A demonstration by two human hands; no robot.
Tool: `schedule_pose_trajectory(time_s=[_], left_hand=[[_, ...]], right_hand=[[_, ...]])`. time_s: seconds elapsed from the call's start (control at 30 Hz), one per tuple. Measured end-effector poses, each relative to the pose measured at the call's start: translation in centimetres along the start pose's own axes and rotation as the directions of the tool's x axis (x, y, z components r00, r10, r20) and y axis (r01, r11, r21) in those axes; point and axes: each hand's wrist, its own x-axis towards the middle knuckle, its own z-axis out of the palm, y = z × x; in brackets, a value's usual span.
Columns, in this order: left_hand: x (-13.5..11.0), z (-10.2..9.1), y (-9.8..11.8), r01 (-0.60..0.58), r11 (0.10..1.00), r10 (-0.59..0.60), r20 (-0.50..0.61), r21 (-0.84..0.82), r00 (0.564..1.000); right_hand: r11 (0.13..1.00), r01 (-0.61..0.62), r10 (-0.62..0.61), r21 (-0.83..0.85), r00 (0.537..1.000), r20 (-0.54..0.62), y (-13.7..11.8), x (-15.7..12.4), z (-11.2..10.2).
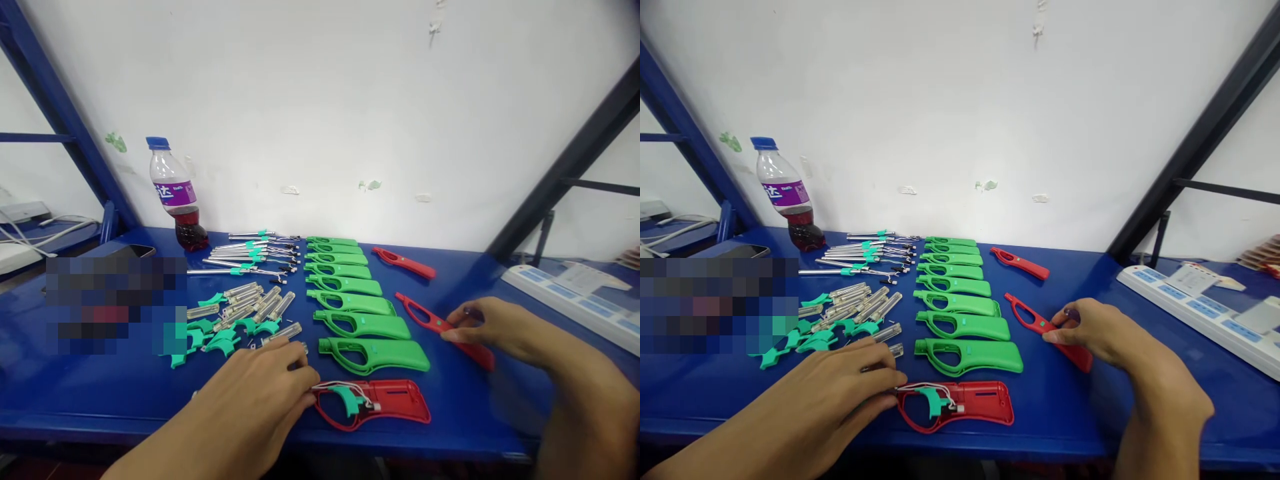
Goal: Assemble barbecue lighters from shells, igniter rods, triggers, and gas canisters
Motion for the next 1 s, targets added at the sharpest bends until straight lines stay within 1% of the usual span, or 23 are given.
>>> schedule_pose_trajectory(time_s=[0.13,0.27,0.4,0.47,0.53,0.63,0.73,0.8,0.9,1.0], left_hand=[[0.4,0.4,0.5,0.002,1.000,-0.002,-0.003,-0.013,1.000],[0.9,0.7,0.9,0.048,0.999,-0.048,-0.004,-0.020,0.999],[1.3,0.6,1.3,0.040,0.997,-0.041,-0.003,-0.063,0.999],[1.4,0.6,1.5,0.058,0.995,-0.057,0.008,-0.085,0.998],[1.5,0.7,1.6,0.078,0.993,-0.077,0.011,-0.088,0.997],[1.4,1.3,1.4,0.063,0.995,-0.064,-0.005,-0.072,0.998],[1.5,1.9,1.0,0.033,0.996,-0.035,-0.026,-0.080,0.999],[1.5,2.3,0.8,0.037,0.995,-0.040,-0.029,-0.088,0.999],[1.5,2.5,0.7,0.060,0.993,-0.061,-0.003,-0.099,0.998],[1.5,2.6,0.8,0.063,0.993,-0.065,-0.010,-0.104,0.998]], right_hand=[[1.000,-0.008,0.007,0.028,0.999,0.041,0.1,-0.3,-0.2],[0.999,-0.009,0.007,0.043,0.999,0.038,-0.3,-0.3,-0.4],[0.998,-0.009,0.007,0.061,0.999,0.032,-0.8,-0.2,-0.6],[0.997,-0.018,0.016,0.071,0.999,0.037,-1.3,-0.2,-0.7],[0.996,-0.049,0.045,0.078,0.997,0.057,-2.0,-0.2,-1.0],[0.989,-0.124,0.116,0.077,0.988,0.107,-3.2,-0.1,-1.7],[0.981,-0.183,0.169,0.072,0.971,0.170,-4.3,0.2,-2.5],[0.971,-0.232,0.214,0.060,0.953,0.214,-4.8,0.4,-3.0],[0.945,-0.325,0.306,0.029,0.913,0.269,-5.4,0.5,-3.3],[0.915,-0.404,0.384,-0.003,0.868,0.315,-6.1,0.6,-3.4]])
